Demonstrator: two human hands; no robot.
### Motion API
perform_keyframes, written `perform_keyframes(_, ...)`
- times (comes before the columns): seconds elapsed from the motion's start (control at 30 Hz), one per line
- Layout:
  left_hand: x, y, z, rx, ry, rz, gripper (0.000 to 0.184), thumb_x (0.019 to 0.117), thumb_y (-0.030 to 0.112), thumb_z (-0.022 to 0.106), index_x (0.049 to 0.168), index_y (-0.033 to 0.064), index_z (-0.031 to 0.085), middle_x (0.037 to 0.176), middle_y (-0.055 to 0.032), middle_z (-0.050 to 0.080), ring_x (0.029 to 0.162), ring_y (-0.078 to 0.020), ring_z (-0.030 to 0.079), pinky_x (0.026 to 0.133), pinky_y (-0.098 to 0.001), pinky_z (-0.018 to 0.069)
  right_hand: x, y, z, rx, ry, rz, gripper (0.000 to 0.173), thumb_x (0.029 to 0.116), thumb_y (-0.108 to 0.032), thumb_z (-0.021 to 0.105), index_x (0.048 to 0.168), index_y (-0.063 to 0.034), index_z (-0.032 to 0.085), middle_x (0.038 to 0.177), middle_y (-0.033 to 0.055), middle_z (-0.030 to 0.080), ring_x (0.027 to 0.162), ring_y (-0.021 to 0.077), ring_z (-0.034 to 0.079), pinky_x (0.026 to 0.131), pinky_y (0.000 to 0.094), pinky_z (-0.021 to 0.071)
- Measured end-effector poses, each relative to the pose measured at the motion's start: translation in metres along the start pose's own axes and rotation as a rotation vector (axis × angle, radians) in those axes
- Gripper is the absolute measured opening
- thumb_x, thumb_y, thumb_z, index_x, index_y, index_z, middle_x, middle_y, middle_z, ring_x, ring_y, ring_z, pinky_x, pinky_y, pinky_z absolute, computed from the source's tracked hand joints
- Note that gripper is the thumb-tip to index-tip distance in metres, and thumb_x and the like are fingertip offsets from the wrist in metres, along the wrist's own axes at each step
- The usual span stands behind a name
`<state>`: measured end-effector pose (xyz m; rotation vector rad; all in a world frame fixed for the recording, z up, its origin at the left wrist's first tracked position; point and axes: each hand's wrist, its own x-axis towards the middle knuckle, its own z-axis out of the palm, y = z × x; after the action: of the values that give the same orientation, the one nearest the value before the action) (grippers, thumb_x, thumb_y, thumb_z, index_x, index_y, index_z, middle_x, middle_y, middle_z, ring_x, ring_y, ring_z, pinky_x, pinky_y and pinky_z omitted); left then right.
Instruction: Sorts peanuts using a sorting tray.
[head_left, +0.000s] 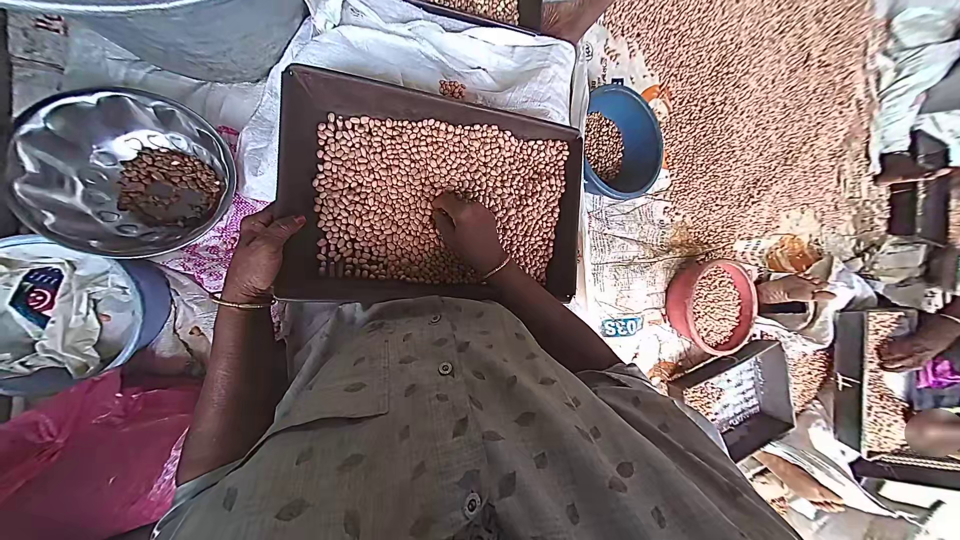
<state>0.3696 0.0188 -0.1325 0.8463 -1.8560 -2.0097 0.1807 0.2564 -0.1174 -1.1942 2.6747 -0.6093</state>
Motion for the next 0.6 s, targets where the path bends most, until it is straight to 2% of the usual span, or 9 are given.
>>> perform_keyframes(0.07, 0.0, -0.001, 0.0, -0.012, -0.012, 0.008, 0.021, 0.1, 0.008, 0.048, 0.109, 0.0173, 0.064, 0.085, 0.0182, 0.071, 0.075, 0.0089, 0.067, 0.07, -0.0137, 0.0584, 0.001, 0.005, -0.004, 0.166, 0.034, 0.019, 0.02, 0.0982, -0.013, 0.06, 0.107, -0.0013, 0.074, 0.083, 0.0148, 0.073, 0.073, 0.0308, 0.072, 0.065, 0.0507, 0.0568)
perform_keyframes(0.17, 0.001, -0.001, -0.001, -0.024, -0.023, 0.009, 0.022, 0.1002, 0.008, 0.048, 0.111, 0.0162, 0.064, 0.086, 0.0172, 0.07, 0.075, 0.009, 0.067, 0.07, -0.0136, 0.0582, 0.002, 0.008, -0.023, 0.785, -0.015, 0.149, 0.007, 0.096, -0.005, 0.061, 0.1, 0.0005, 0.064, 0.075, 0.003, 0.062, 0.057, 0.0063, 0.056, 0.052, 0.0214, 0.0483)
perform_keyframes(0.27, 0.001, 0.0, -0.002, -0.015, -0.021, -0.005, 0.019, 0.1007, 0.008, 0.048, 0.109, 0.0153, 0.064, 0.084, 0.0164, 0.07, 0.073, 0.0088, 0.066, 0.068, -0.0134, 0.058, -0.006, 0.01, -0.044, 0.962, -0.245, 0.192, 0.002, 0.0954, 0.0, 0.059, 0.097, -0.0003, 0.06, 0.083, 0.0043, 0.067, 0.067, 0.0104, 0.067, 0.062, 0.0272, 0.0605)
perform_keyframes(0.33, 0.001, 0.0, -0.002, -0.006, -0.019, -0.008, 0.019, 0.1006, 0.008, 0.049, 0.109, 0.0148, 0.064, 0.084, 0.0163, 0.069, 0.074, 0.009, 0.066, 0.069, -0.0132, 0.0578, -0.006, 0.012, -0.057, 0.715, -0.484, 0.081, 0.006, 0.0952, 0.002, 0.063, 0.099, 0.0055, 0.067, 0.084, 0.0109, 0.07, 0.069, 0.0156, 0.07, 0.067, 0.0329, 0.0624)
perform_keyframes(0.4, 0.001, 0.001, -0.002, -0.002, -0.025, -0.015, 0.02, 0.1012, 0.009, 0.048, 0.111, 0.0146, 0.064, 0.085, 0.016, 0.07, 0.074, 0.0087, 0.066, 0.069, -0.0137, 0.0579, 0.004, 0.006, -0.074, 0.441, -0.628, -0.022, 0.009, 0.0919, 0.003, 0.065, 0.098, 0.004, 0.072, 0.082, 0.0123, 0.068, 0.069, 0.0186, 0.065, 0.067, 0.0376, 0.0552)
perform_keyframes(0.43, 0.002, 0.001, -0.002, -0.001, -0.024, -0.019, 0.02, 0.101, 0.009, 0.049, 0.111, 0.0144, 0.064, 0.085, 0.0157, 0.07, 0.073, 0.0086, 0.066, 0.068, -0.0138, 0.0581, 0.014, 0.005, -0.086, 0.386, -0.57, -0.049, 0.009, 0.0923, 0.002, 0.065, 0.098, 0.0029, 0.072, 0.084, 0.0123, 0.07, 0.071, 0.0188, 0.067, 0.07, 0.0383, 0.0568)
perform_keyframes(0.5, 0.002, -0.001, -0.002, 0.002, -0.024, -0.027, 0.02, 0.1017, 0.009, 0.048, 0.112, 0.0127, 0.064, 0.084, 0.0142, 0.069, 0.072, 0.008, 0.066, 0.067, -0.0142, 0.0579, 0.039, 0.014, -0.114, 0.489, -0.096, -0.061, 0.013, 0.0955, -0.001, 0.063, 0.104, 0.0051, 0.071, 0.091, 0.0116, 0.073, 0.079, 0.0163, 0.072, 0.078, 0.0359, 0.0624)
perform_keyframes(0.57, 0.003, -0.003, -0.004, -0.009, -0.016, -0.046, 0.021, 0.1022, 0.01, 0.047, 0.113, 0.0111, 0.065, 0.084, 0.0116, 0.069, 0.071, 0.0064, 0.066, 0.066, -0.0153, 0.0581, 0.076, 0.028, -0.147, 0.709, 0.463, -0.094, 0.034, 0.097, -0.003, 0.062, 0.127, 0.0112, 0.057, 0.117, 0.0181, 0.068, 0.099, 0.0219, 0.071, 0.09, 0.0393, 0.0619)
perform_keyframes(0.6, 0.002, -0.004, -0.004, -0.014, -0.013, -0.054, 0.021, 0.102, 0.01, 0.047, 0.112, 0.0105, 0.065, 0.083, 0.0105, 0.07, 0.07, 0.0054, 0.066, 0.065, -0.0162, 0.0583, 0.085, 0.036, -0.162, 0.723, 0.629, -0.102, 0.045, 0.0997, -0.006, 0.06, 0.139, 0.0125, 0.047, 0.129, 0.02, 0.062, 0.109, 0.0224, 0.069, 0.095, 0.0374, 0.0602)
